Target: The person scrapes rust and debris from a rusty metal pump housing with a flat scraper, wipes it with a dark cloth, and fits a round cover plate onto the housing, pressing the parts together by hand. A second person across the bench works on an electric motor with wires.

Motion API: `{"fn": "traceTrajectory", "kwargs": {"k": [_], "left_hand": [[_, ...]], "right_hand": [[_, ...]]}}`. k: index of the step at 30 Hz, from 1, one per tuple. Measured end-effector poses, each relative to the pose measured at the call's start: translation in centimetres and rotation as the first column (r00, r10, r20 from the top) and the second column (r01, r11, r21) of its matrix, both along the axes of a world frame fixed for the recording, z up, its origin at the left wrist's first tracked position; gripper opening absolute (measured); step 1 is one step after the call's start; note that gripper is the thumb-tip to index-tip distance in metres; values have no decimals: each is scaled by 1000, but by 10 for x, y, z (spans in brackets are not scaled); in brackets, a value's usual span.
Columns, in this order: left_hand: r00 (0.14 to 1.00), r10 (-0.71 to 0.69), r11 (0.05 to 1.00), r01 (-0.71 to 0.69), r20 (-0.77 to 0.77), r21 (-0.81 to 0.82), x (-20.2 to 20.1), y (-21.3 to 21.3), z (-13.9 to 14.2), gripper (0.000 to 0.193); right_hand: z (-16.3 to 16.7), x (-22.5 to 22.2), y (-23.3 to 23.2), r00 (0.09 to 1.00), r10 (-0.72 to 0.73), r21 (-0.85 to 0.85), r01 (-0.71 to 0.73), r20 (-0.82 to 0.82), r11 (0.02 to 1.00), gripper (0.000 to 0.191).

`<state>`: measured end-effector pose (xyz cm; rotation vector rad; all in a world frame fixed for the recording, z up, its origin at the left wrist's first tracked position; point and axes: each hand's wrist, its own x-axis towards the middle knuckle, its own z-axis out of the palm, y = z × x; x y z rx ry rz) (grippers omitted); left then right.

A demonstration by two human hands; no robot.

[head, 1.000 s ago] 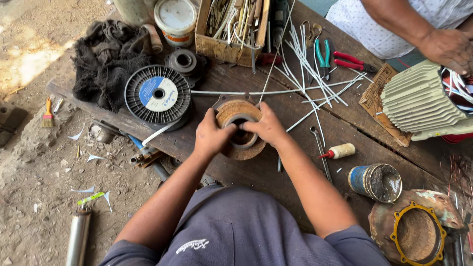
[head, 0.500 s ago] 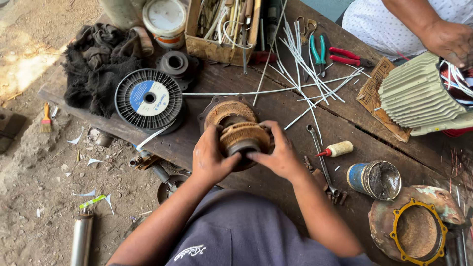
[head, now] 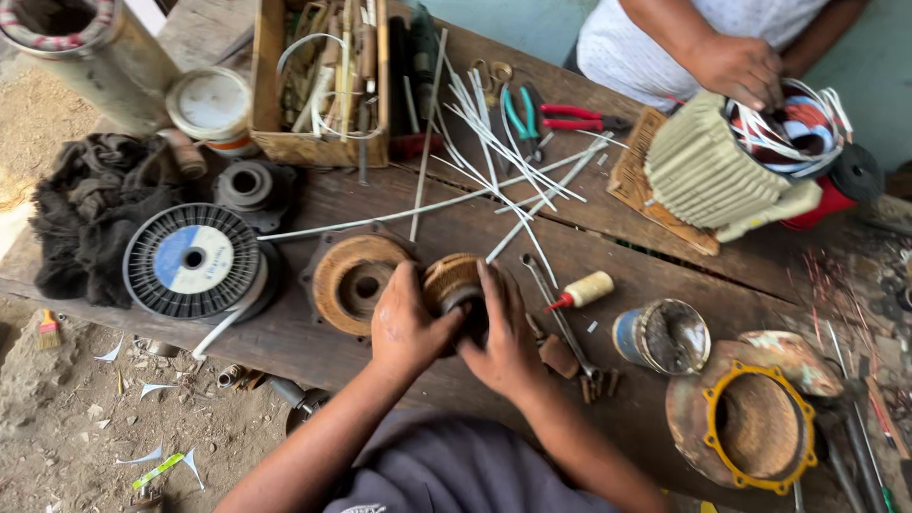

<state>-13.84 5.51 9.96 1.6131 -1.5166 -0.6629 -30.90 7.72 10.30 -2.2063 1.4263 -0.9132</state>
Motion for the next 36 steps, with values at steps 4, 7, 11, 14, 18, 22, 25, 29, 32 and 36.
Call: {"fn": "traceTrajectory", "kwargs": {"k": [4, 7, 11, 14, 18, 22, 25, 29, 32, 36], "left_hand": [[999, -24, 1000, 24, 31, -3, -25, -3, 14, 60], [994, -68, 998, 68, 84, -3, -50, 0, 37, 61], [971, -214, 976, 217, 106, -12, -66, 9, 70, 66], [964, -265, 964, 264, -25, -12, -62, 18, 82, 77], [984, -12, 984, 43, 179, -174, -18, 5, 68, 73], [783, 192, 971, -239, 592, 1, 45, 6, 26, 92], [848, 117, 844, -360, 518, 398, 63, 5, -6, 124], [951, 152, 897, -246, 269, 366, 67, 11, -25, 140], [960, 171, 917, -237, 223, 321, 64, 24, -35, 139], [969, 232, 904, -249, 91, 347, 29, 61, -49, 130]], "right_hand": [[5, -23, -6, 999, 30, -17, -31, -42, 999, 123], [0, -39, -9, 999, -16, -216, 8, -35, 976, 122], [-11, -71, -24, 954, 61, -40, -52, 295, 998, 117], [-24, -88, -26, 602, -249, 470, -241, 758, 849, 105], [-41, -111, -32, 249, -414, 483, -483, 876, 730, 91], [-55, -128, -47, 5, -454, 377, -566, 891, 733, 80], [-57, -138, -56, -40, -436, 350, -533, 899, 770, 74], [-46, -143, -58, 43, -399, 372, -465, 916, 803, 68], [-34, -140, -55, 63, -465, 450, -399, 883, 799, 65], [-28, -135, -51, -91, -550, 463, -437, 830, 771, 77]]}}
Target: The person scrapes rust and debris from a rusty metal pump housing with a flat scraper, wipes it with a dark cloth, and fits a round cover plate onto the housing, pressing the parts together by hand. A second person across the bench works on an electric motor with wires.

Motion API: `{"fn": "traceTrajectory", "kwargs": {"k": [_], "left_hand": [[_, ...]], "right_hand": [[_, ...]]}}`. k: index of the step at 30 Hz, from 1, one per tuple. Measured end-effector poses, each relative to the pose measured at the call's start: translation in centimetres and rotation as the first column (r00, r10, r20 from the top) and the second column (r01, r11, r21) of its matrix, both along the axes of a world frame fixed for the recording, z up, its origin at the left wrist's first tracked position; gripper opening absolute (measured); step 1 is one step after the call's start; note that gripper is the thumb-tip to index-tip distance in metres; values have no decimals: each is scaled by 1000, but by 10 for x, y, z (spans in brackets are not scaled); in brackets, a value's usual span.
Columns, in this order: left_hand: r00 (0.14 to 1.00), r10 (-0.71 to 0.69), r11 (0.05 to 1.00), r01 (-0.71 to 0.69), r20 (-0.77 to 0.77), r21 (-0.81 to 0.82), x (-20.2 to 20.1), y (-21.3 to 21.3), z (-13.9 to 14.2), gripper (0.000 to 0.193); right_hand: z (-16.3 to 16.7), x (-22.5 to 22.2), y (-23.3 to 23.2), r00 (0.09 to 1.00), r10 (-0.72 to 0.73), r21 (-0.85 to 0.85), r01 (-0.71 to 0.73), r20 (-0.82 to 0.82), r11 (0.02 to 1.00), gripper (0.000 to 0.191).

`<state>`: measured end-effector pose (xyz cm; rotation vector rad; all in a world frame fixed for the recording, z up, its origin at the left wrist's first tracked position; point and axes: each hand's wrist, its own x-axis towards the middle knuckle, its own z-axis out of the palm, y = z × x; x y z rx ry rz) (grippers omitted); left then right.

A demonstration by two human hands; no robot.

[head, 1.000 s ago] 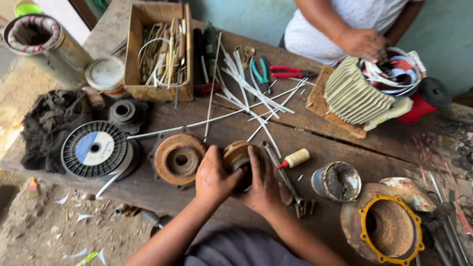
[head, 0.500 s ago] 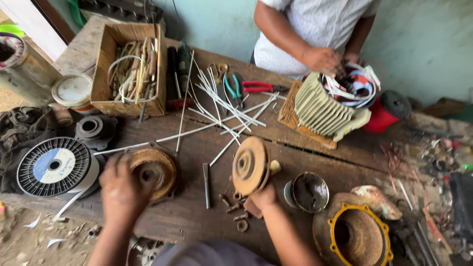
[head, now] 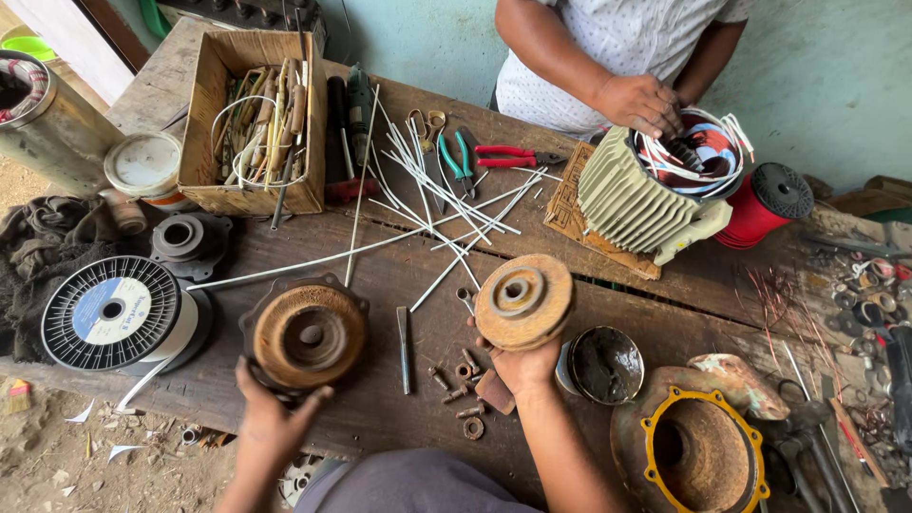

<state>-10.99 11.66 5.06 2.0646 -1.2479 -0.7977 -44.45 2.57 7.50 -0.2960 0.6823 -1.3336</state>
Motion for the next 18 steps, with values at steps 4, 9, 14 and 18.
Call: {"fn": "traceTrajectory", "kwargs": {"k": [4, 9, 14, 18], "left_hand": [[880, 50, 995, -4, -473, 97, -22, 20, -4, 109], [856, 140, 945, 35, -498, 325, -6, 24, 8, 93], [885, 175, 919, 10, -432, 394, 6, 19, 11, 86], [877, 165, 943, -5, -452, 334, 5, 18, 6, 85]], "right_hand": [[-6, -1, -2, 999, -44, -4, 44, 29, 999, 84], [-13, -4, -4, 996, -83, 37, 82, 32, 996, 83], [-13, -4, -2, 997, -76, 46, 76, 0, 996, 85], [-11, -1, 1, 998, -60, 15, 60, -9, 998, 85]]}}
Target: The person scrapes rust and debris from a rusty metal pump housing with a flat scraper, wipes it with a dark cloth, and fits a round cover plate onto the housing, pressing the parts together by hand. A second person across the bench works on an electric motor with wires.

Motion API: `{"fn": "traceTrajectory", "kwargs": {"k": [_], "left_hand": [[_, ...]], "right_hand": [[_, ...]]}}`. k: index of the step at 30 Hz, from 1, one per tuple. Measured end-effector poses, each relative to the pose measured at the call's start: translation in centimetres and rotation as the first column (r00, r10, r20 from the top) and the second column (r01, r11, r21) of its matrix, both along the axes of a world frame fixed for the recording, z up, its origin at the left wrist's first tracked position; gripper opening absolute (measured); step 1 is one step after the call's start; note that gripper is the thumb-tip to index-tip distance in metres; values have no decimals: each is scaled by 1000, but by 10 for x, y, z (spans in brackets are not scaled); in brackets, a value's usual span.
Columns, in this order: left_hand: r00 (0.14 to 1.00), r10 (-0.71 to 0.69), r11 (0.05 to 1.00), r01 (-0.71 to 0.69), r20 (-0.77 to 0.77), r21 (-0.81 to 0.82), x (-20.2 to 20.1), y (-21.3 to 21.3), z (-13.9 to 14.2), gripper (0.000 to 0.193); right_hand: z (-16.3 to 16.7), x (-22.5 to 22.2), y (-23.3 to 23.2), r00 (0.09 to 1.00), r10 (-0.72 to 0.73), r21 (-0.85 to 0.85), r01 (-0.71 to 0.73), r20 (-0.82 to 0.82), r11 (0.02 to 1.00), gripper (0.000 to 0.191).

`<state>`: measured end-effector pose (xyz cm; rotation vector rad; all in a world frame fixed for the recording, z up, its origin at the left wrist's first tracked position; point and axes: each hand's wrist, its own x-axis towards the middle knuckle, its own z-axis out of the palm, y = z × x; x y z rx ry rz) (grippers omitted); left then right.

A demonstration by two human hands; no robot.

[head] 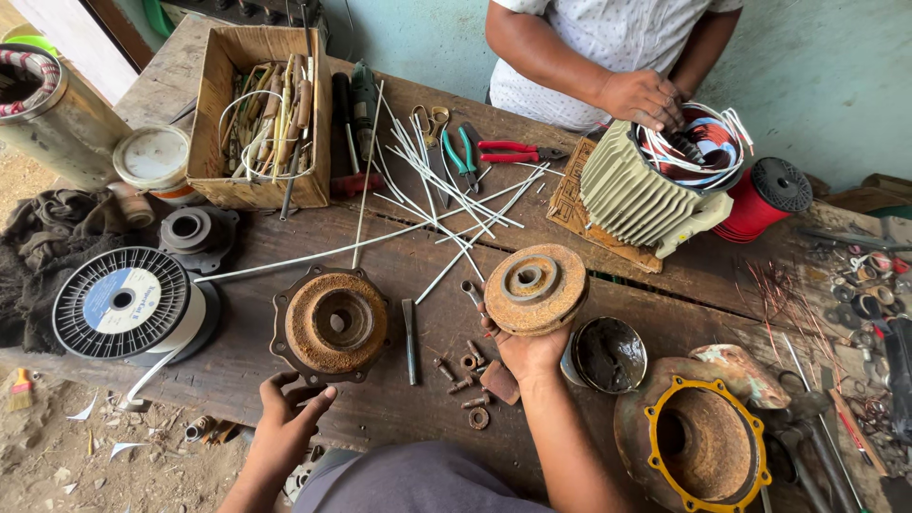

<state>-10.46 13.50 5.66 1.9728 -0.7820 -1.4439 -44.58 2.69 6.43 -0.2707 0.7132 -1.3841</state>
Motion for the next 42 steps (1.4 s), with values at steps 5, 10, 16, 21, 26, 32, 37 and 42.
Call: {"fn": "traceTrajectory", "kwargs": {"k": [5, 10, 16, 21, 26, 32, 37, 42], "left_hand": [[1000, -11, 999, 11, 11, 37, 5, 3, -5, 84], [1000, -29, 999, 29, 7, -33, 8, 4, -12, 82], [999, -42, 998, 43, 17, -48, 8, 6, -13, 85], [993, -119, 991, 120, 26, -53, 4, 4, 6, 72], [909, -279, 948, 210, -309, -239, -11, -4, 31, 57], [648, -365, 931, 228, -669, -287, -45, -37, 34, 66], [673, -339, 937, 179, -658, -299, -46, -46, 14, 64], [666, -216, 962, 19, -714, -273, -46, -30, -17, 67]], "right_hand": [[0, 2, 1, 1000, -2, 15, 2, -9, 1000, 82], [0, 2, 1, 999, 7, 22, -6, -37, 1000, 82], [-2, 4, 3, 994, -2, 45, 7, -112, 999, 79], [-4, 3, 2, 958, 2, -74, -25, -288, 997, 72], [8, -4, 4, 547, -338, -559, -306, -766, 770, 99], [43, 21, 2, 86, -524, -419, -714, -847, 561, 111], [69, 50, -2, 9, -521, -241, -893, -853, 379, 113], [74, 70, 3, -171, -480, -16, -933, -860, 361, 116]]}}
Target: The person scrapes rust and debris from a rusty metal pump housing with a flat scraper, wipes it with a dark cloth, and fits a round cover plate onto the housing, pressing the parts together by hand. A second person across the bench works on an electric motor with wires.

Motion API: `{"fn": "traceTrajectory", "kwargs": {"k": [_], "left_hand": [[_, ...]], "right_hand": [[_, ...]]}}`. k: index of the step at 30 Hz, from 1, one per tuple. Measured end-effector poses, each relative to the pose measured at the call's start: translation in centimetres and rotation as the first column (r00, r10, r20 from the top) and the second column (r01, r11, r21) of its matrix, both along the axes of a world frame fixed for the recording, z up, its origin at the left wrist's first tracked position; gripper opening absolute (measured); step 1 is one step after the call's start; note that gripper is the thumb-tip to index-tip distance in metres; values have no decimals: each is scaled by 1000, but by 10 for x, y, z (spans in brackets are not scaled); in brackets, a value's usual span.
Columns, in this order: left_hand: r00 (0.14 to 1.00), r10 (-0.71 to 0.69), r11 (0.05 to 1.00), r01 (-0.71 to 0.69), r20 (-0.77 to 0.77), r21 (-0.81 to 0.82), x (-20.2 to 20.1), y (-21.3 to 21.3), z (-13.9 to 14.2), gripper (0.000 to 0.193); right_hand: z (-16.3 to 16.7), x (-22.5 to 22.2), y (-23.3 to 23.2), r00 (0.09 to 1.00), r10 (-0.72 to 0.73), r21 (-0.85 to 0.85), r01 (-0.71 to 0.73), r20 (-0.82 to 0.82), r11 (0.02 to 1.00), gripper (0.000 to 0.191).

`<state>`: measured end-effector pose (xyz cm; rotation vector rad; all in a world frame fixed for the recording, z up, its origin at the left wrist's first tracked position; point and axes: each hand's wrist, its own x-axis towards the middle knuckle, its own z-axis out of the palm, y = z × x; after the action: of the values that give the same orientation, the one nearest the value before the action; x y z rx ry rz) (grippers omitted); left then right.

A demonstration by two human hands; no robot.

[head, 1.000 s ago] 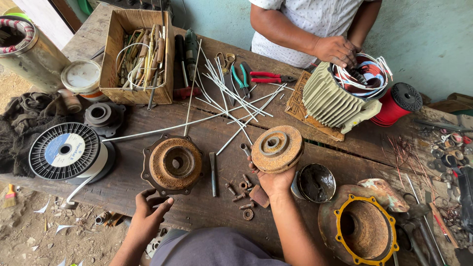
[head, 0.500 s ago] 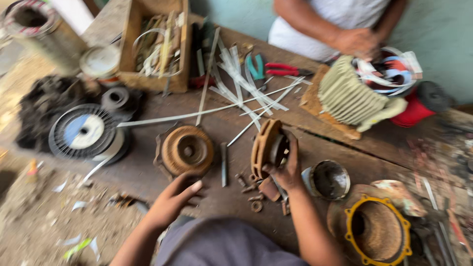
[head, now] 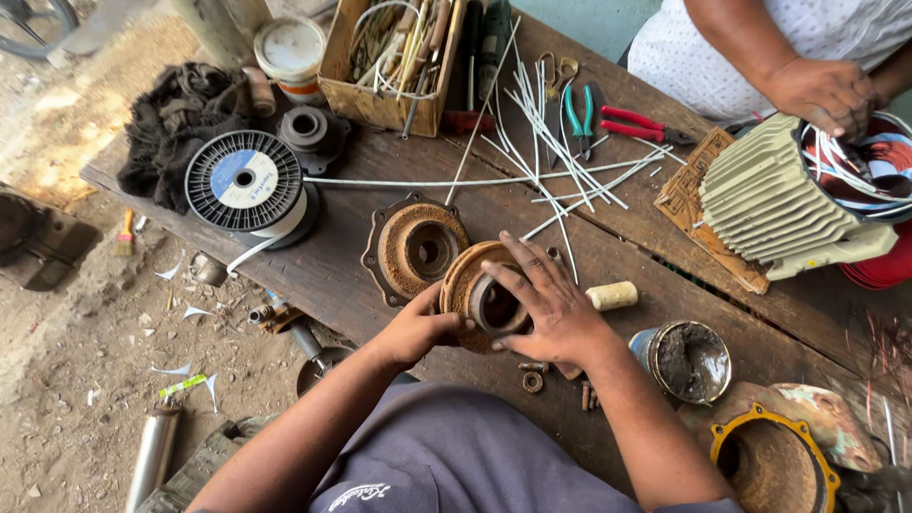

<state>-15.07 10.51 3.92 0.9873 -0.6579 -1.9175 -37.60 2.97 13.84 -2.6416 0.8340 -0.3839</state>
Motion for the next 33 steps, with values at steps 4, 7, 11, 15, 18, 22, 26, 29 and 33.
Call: {"fn": "traceTrajectory", "kwargs": {"k": [4, 7, 11, 15, 18, 22, 26, 29, 33], "left_hand": [[993, 75, 996, -78, -86, -35, 0, 4, -10, 74], [983, 152, 984, -161, -105, -81, -6, 7, -10, 80], [974, 197, 962, -214, -111, -171, -14, 6, -6, 76], [984, 161, 921, -121, 79, -371, -12, 2, 1, 73], [997, 53, 940, -32, 53, -340, -4, -3, 11, 71], [993, -31, 909, 77, 116, -411, 15, -10, 32, 78], [973, -42, 834, 158, 225, -529, 40, -19, 56, 90], [962, -27, 761, 197, 272, -618, 59, -27, 70, 87], [966, -111, 743, 238, 235, -626, 81, -41, 81, 64]], "right_hand": [[3, 11, 14, 967, -234, 25, 233, 99, 972, 114], [0, 24, 30, 876, -482, 141, 478, -1, 867, 109], [-10, 40, 32, 853, -521, 133, 512, 36, 848, 104], [-22, 38, 20, 829, -526, 282, 467, 188, 838, 96], [-31, 28, 8, 760, -583, 578, 348, 288, 738, 93], [-45, 11, -2, 659, -637, 795, 96, 400, 599, 96], [-59, 3, -3, 566, -547, 705, -91, 617, 703, 90], [-62, 0, 1, 484, -592, 724, -137, 645, 677, 88], [-64, 0, 9, 360, -627, 708, -162, 691, 687, 86]]}}
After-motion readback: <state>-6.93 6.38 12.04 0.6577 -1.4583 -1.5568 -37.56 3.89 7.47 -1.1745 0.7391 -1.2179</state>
